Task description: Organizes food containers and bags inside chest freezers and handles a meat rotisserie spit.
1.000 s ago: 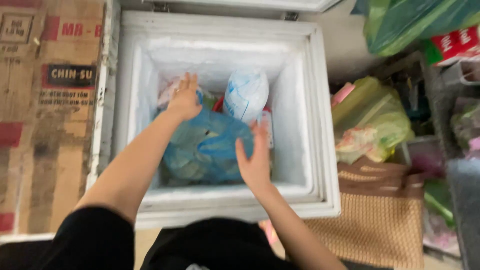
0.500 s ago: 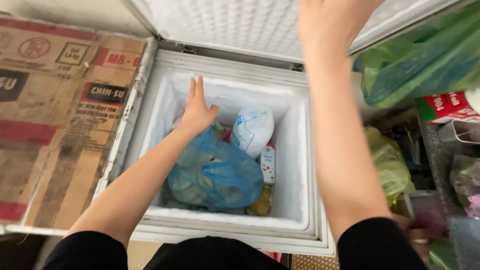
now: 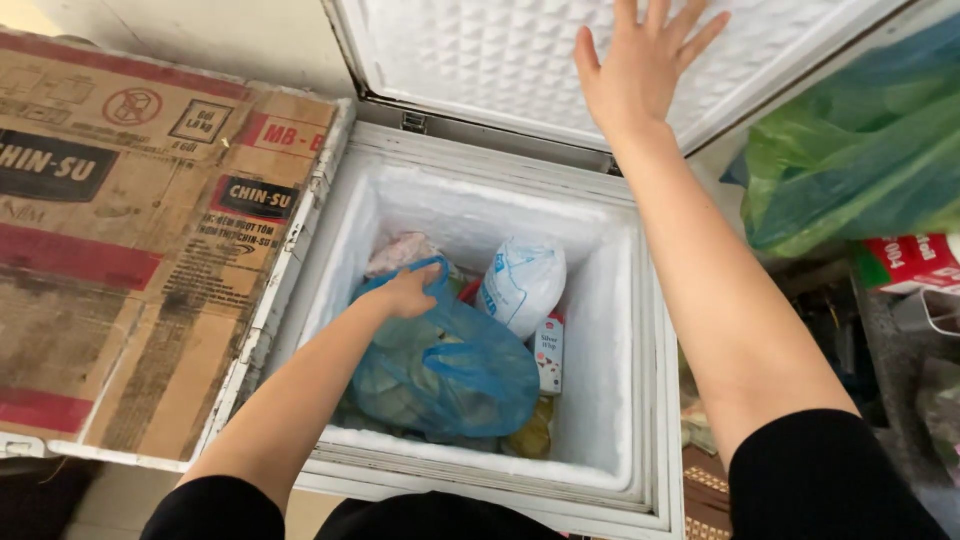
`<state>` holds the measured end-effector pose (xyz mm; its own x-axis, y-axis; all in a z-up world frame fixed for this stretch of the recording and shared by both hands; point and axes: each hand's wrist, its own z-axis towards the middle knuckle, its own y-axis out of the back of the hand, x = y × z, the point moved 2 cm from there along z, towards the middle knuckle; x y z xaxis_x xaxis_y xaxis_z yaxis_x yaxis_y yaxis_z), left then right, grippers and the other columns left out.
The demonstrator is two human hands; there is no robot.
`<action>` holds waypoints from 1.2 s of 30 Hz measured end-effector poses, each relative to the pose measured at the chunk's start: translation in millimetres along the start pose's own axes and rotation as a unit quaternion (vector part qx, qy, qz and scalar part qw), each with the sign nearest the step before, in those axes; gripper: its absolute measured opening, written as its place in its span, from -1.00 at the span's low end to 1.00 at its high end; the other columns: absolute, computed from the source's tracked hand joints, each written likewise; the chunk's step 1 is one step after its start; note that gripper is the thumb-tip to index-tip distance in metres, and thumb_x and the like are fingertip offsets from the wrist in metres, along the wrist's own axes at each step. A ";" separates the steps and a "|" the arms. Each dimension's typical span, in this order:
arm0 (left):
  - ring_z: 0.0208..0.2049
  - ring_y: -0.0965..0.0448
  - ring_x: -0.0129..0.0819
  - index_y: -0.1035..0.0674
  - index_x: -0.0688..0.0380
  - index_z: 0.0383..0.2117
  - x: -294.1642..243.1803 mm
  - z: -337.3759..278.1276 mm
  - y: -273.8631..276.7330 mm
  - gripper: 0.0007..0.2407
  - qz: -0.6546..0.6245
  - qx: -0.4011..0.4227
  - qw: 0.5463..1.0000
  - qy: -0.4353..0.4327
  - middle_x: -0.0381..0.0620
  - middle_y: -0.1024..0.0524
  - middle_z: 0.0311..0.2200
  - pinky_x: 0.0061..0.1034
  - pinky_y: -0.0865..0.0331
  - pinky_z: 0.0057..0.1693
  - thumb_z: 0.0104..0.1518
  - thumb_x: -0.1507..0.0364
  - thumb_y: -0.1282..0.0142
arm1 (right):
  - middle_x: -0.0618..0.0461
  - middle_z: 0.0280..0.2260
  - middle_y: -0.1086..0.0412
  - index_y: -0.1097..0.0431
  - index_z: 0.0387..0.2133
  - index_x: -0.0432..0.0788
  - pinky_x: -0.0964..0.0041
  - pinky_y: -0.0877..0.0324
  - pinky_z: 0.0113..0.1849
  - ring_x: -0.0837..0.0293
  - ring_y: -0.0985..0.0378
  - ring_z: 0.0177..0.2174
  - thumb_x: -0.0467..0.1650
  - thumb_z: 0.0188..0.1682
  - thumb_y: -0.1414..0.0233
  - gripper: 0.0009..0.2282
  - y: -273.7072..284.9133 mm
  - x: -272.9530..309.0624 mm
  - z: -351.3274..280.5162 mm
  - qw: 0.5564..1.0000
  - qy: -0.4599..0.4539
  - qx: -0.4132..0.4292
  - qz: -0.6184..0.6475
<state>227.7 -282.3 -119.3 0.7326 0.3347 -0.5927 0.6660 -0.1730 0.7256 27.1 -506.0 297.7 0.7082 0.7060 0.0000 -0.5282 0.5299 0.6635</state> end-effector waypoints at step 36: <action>0.07 -0.67 -0.21 -0.74 -0.19 -0.15 -30.1 -56.4 77.7 -0.57 0.323 0.026 0.945 0.033 -0.17 -0.72 -0.08 -0.10 -0.23 0.34 -0.02 -0.05 -0.08 | -0.18 0.38 -0.07 -0.36 0.17 0.16 -0.65 0.31 0.25 -0.30 0.01 0.37 -0.07 -0.05 -0.16 -0.50 -92.6 136.9 -466.3 0.767 -0.045 0.635 0.076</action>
<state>249.5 -253.5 -25.4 0.9796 0.2007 -0.0070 0.0896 -0.4057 0.9096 -45.4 -239.4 -112.6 0.7440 0.6481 0.1626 0.2347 -0.4812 0.8446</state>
